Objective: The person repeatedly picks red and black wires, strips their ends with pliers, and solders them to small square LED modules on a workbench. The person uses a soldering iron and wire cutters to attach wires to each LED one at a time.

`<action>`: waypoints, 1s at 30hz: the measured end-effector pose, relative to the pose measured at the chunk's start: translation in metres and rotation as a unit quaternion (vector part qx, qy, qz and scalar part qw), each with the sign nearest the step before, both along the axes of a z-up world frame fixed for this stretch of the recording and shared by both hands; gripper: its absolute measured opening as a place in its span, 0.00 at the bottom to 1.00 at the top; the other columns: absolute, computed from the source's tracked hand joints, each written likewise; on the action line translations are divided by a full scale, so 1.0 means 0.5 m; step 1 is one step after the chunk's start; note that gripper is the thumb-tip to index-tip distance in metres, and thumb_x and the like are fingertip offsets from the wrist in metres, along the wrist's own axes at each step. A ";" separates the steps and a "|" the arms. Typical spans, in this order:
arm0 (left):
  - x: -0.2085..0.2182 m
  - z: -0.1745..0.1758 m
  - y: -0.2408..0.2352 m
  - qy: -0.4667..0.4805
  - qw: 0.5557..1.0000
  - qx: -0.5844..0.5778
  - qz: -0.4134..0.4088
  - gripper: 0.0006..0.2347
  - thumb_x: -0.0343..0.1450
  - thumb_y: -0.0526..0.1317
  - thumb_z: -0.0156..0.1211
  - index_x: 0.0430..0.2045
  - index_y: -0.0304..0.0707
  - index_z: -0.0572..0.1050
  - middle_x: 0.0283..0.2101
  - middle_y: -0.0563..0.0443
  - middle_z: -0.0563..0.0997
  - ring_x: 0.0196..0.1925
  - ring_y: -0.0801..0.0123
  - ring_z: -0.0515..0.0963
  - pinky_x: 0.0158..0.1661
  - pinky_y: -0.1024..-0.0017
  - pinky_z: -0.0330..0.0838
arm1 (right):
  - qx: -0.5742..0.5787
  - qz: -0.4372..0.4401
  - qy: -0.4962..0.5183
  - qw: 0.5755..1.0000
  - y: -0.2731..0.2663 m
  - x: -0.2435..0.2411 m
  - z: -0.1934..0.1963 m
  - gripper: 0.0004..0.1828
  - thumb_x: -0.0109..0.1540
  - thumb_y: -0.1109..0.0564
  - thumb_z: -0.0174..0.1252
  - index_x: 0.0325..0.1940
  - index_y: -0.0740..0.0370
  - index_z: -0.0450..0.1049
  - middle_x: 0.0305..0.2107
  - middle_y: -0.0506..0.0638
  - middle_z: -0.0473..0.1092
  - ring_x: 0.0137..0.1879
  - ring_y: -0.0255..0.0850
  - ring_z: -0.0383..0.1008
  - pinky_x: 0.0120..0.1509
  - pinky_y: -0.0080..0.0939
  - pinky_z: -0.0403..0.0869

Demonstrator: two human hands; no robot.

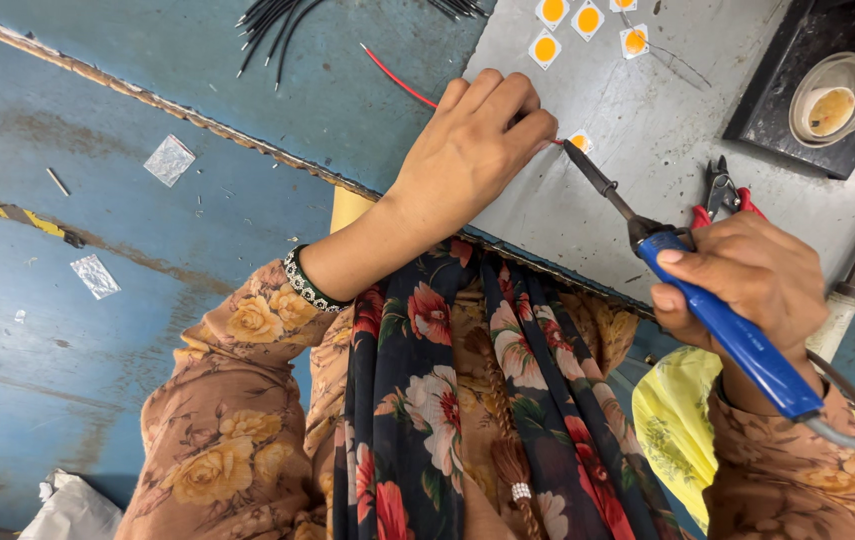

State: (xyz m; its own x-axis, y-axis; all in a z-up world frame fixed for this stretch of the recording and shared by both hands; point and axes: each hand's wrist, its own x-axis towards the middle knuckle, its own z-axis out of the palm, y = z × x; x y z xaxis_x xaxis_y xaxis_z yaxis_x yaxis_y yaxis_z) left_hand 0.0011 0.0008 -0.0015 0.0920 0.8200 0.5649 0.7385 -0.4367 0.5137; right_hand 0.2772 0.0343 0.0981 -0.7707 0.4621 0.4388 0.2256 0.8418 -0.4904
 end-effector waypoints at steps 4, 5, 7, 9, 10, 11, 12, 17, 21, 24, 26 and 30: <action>0.000 0.000 0.000 0.001 1.000 -0.002 0.000 0.03 0.73 0.36 0.65 0.37 0.42 0.77 0.40 0.55 0.70 0.46 0.65 0.71 0.47 0.67 0.63 | 0.012 0.033 -0.042 0.999 0.004 -0.006 0.017 0.13 0.65 0.57 0.68 0.45 0.66 0.72 0.24 0.54 0.69 0.31 0.50 0.73 0.33 0.46 0.72; 0.000 0.000 0.000 0.003 1.000 -0.004 0.000 0.03 0.73 0.36 0.65 0.37 0.42 0.77 0.40 0.55 0.70 0.46 0.65 0.71 0.47 0.67 0.63 | 0.014 0.038 -0.054 0.998 0.005 -0.005 0.022 0.14 0.64 0.57 0.68 0.46 0.67 0.72 0.24 0.54 0.68 0.31 0.51 0.73 0.33 0.47 0.72; 0.001 0.000 0.000 0.003 1.000 -0.005 -0.001 0.03 0.73 0.36 0.65 0.37 0.42 0.77 0.40 0.55 0.70 0.46 0.66 0.71 0.47 0.68 0.63 | 0.025 0.046 -0.046 0.998 0.009 -0.008 0.024 0.13 0.64 0.57 0.67 0.46 0.67 0.71 0.23 0.54 0.68 0.30 0.51 0.72 0.34 0.48 0.73; 0.001 0.000 0.000 -0.001 1.000 -0.003 -0.001 0.03 0.73 0.36 0.65 0.37 0.41 0.77 0.40 0.56 0.70 0.46 0.66 0.71 0.47 0.68 0.63 | 0.039 0.052 -0.004 0.998 0.013 -0.012 0.021 0.12 0.64 0.59 0.66 0.45 0.67 0.71 0.22 0.53 0.68 0.27 0.48 0.72 0.35 0.50 0.75; 0.000 0.000 -0.001 -0.001 1.000 -0.003 0.000 0.03 0.73 0.36 0.65 0.37 0.41 0.77 0.40 0.56 0.70 0.46 0.66 0.71 0.47 0.68 0.63 | 0.031 0.040 -0.013 0.999 0.013 -0.011 0.022 0.12 0.65 0.58 0.66 0.46 0.67 0.71 0.23 0.53 0.68 0.28 0.48 0.72 0.35 0.49 0.75; 0.000 0.000 -0.001 -0.001 1.000 -0.002 -0.001 0.03 0.73 0.36 0.64 0.37 0.41 0.77 0.40 0.55 0.70 0.46 0.66 0.71 0.47 0.67 0.63 | 0.023 0.028 -0.021 0.999 0.007 -0.006 0.027 0.13 0.66 0.57 0.66 0.48 0.66 0.71 0.23 0.53 0.68 0.28 0.49 0.73 0.36 0.48 0.74; 0.000 -0.001 -0.001 -0.002 1.000 0.000 -0.001 0.03 0.72 0.36 0.64 0.37 0.42 0.77 0.40 0.55 0.70 0.46 0.66 0.71 0.47 0.67 0.63 | 0.014 0.015 -0.029 0.999 0.005 -0.003 0.029 0.13 0.67 0.57 0.66 0.49 0.66 0.71 0.24 0.53 0.68 0.29 0.49 0.73 0.36 0.47 0.74; 0.001 0.000 -0.001 0.001 1.000 -0.004 -0.001 0.03 0.73 0.35 0.64 0.37 0.41 0.77 0.40 0.56 0.70 0.46 0.66 0.71 0.47 0.68 0.63 | 0.030 0.040 -0.034 0.998 0.009 0.001 0.023 0.13 0.66 0.58 0.66 0.47 0.67 0.70 0.23 0.54 0.68 0.30 0.50 0.73 0.33 0.47 0.73; 0.000 0.000 -0.001 0.009 1.000 -0.002 0.003 0.03 0.73 0.36 0.64 0.36 0.42 0.76 0.40 0.55 0.70 0.46 0.66 0.71 0.47 0.67 0.63 | 0.015 0.036 -0.032 0.999 0.006 -0.008 0.021 0.14 0.65 0.58 0.67 0.47 0.67 0.70 0.25 0.54 0.69 0.30 0.49 0.71 0.34 0.46 0.72; -0.001 0.000 -0.002 0.011 1.000 -0.004 0.002 0.03 0.73 0.36 0.63 0.37 0.41 0.76 0.41 0.55 0.70 0.47 0.65 0.71 0.47 0.67 0.63 | 0.024 0.035 -0.042 0.998 0.003 -0.015 0.025 0.14 0.65 0.59 0.68 0.47 0.67 0.70 0.26 0.54 0.69 0.31 0.51 0.72 0.33 0.46 0.71; -0.001 -0.001 -0.001 0.012 1.000 0.000 0.003 0.03 0.73 0.36 0.63 0.37 0.42 0.76 0.41 0.55 0.70 0.47 0.65 0.71 0.47 0.67 0.63 | 0.023 0.037 -0.047 0.998 0.004 -0.020 0.029 0.14 0.64 0.59 0.68 0.47 0.66 0.70 0.25 0.54 0.68 0.31 0.51 0.72 0.33 0.46 0.71; -0.001 -0.003 -0.001 0.014 1.000 0.000 0.005 0.03 0.73 0.36 0.63 0.37 0.42 0.76 0.40 0.55 0.70 0.47 0.65 0.70 0.48 0.67 0.63 | 0.011 0.043 -0.058 0.997 0.005 -0.031 0.040 0.14 0.63 0.59 0.68 0.46 0.66 0.71 0.25 0.53 0.67 0.31 0.51 0.72 0.33 0.47 0.71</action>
